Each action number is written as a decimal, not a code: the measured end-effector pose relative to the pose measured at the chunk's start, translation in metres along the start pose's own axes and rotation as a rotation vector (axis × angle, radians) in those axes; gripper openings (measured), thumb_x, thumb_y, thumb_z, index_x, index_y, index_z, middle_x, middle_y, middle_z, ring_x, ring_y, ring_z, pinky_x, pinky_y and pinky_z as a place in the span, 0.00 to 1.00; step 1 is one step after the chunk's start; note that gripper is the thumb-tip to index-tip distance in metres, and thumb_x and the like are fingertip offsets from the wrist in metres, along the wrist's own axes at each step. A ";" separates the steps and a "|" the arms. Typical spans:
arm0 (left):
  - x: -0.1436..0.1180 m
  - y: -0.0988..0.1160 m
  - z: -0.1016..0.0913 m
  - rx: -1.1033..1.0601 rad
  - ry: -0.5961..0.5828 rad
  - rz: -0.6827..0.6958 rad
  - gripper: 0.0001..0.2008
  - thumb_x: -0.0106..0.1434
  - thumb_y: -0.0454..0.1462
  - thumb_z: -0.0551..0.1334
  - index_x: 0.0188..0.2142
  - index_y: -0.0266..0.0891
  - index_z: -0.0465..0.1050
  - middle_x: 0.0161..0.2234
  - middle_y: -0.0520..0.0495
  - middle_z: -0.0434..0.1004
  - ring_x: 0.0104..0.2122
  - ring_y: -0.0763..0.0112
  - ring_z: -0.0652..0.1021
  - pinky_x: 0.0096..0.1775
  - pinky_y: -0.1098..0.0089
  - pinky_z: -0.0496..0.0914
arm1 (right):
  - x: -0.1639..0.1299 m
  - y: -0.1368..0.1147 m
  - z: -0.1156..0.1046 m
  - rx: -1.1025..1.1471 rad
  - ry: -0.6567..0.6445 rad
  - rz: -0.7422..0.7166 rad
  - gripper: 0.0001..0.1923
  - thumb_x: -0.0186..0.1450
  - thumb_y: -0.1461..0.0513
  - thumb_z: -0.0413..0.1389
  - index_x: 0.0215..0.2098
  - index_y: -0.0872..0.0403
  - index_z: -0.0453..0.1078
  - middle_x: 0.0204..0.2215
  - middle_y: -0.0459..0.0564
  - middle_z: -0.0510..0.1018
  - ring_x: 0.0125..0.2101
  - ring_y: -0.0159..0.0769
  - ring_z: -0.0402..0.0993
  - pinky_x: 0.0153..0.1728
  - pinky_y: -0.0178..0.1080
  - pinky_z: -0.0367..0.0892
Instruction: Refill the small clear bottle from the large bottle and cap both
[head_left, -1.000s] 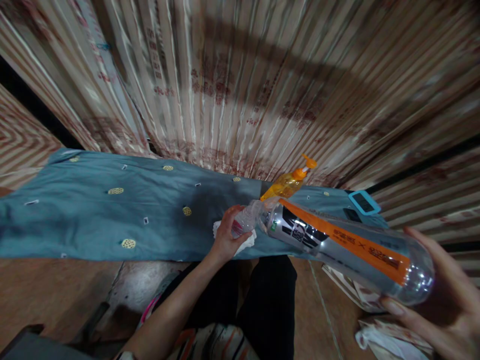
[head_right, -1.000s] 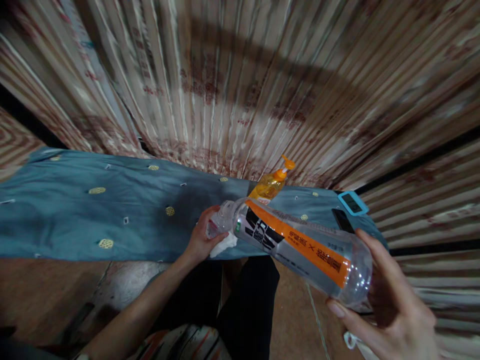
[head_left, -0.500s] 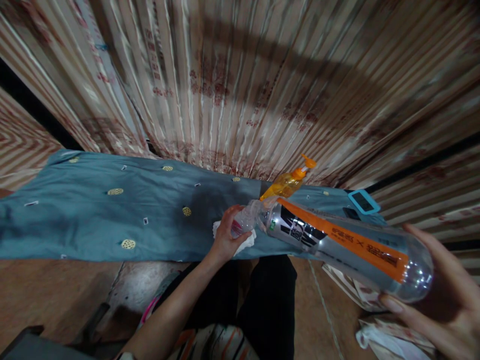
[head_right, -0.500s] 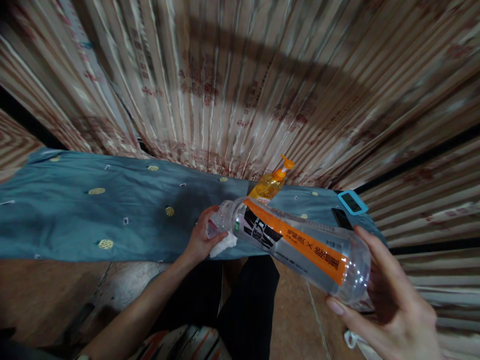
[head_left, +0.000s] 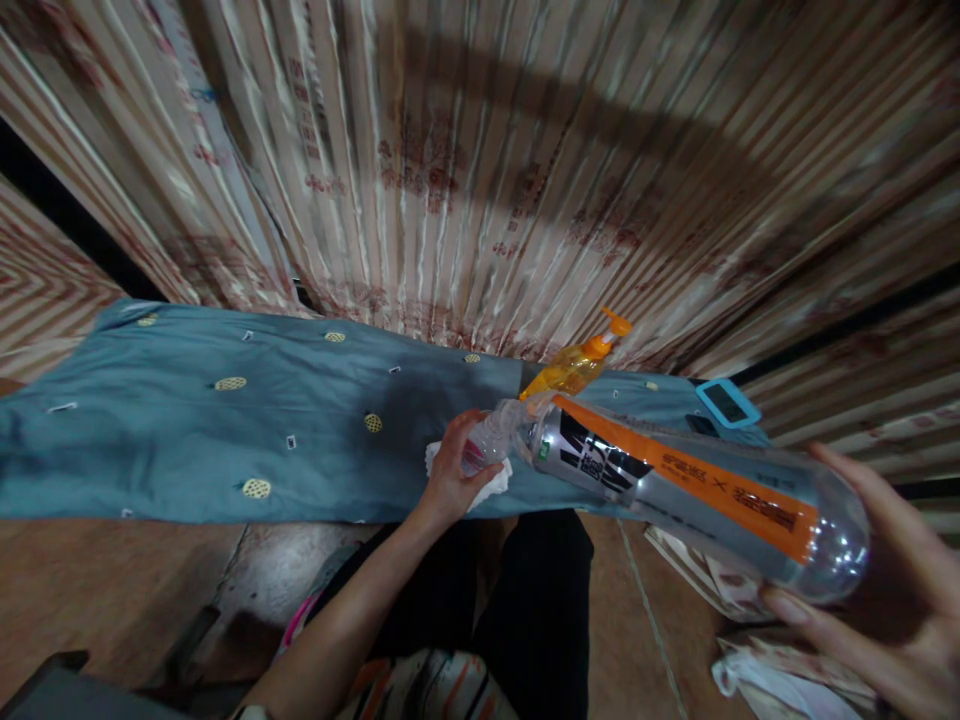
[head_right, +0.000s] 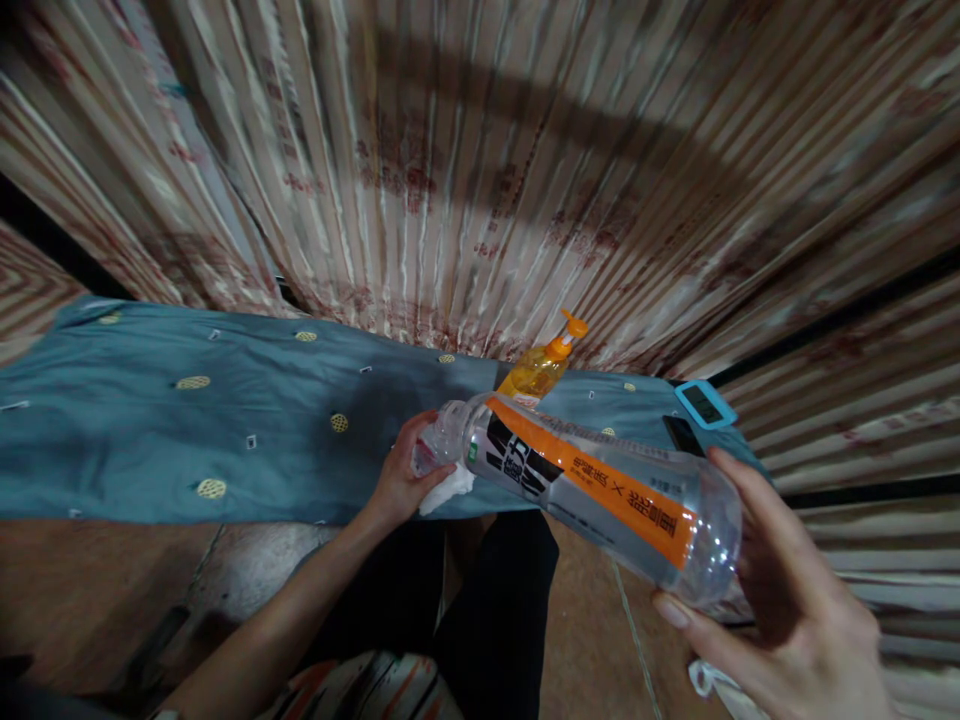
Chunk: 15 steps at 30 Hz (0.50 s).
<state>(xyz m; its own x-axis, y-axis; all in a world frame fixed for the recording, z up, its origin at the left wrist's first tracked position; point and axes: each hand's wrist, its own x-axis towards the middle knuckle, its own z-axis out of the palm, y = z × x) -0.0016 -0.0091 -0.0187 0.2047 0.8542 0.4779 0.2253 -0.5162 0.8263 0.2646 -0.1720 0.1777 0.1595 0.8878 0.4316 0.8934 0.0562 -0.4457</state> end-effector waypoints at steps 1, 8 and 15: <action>0.000 0.000 0.000 -0.001 -0.001 0.000 0.31 0.57 0.39 0.67 0.57 0.43 0.57 0.57 0.40 0.65 0.57 0.58 0.68 0.57 0.54 0.64 | 0.000 0.001 0.000 0.001 0.000 0.002 0.48 0.49 0.52 0.66 0.65 0.47 0.56 0.59 0.53 0.68 0.53 0.54 0.70 0.53 0.49 0.64; 0.000 0.002 -0.001 0.013 -0.001 -0.011 0.32 0.56 0.38 0.67 0.57 0.44 0.57 0.57 0.40 0.65 0.58 0.57 0.68 0.57 0.53 0.64 | 0.002 0.002 -0.002 -0.013 0.002 0.000 0.48 0.48 0.51 0.65 0.64 0.45 0.56 0.60 0.53 0.68 0.53 0.58 0.70 0.52 0.54 0.63; 0.000 0.001 -0.001 0.005 0.001 -0.011 0.31 0.56 0.38 0.67 0.57 0.44 0.57 0.57 0.40 0.65 0.58 0.57 0.68 0.57 0.53 0.64 | 0.002 -0.002 -0.003 -0.005 -0.009 0.054 0.49 0.47 0.50 0.66 0.65 0.45 0.56 0.59 0.54 0.68 0.55 0.59 0.68 0.53 0.56 0.61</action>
<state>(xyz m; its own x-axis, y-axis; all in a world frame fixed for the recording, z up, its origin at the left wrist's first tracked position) -0.0019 -0.0096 -0.0174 0.2015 0.8597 0.4693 0.2319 -0.5074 0.8299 0.2646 -0.1720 0.1816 0.2035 0.8937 0.3999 0.8857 0.0061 -0.4643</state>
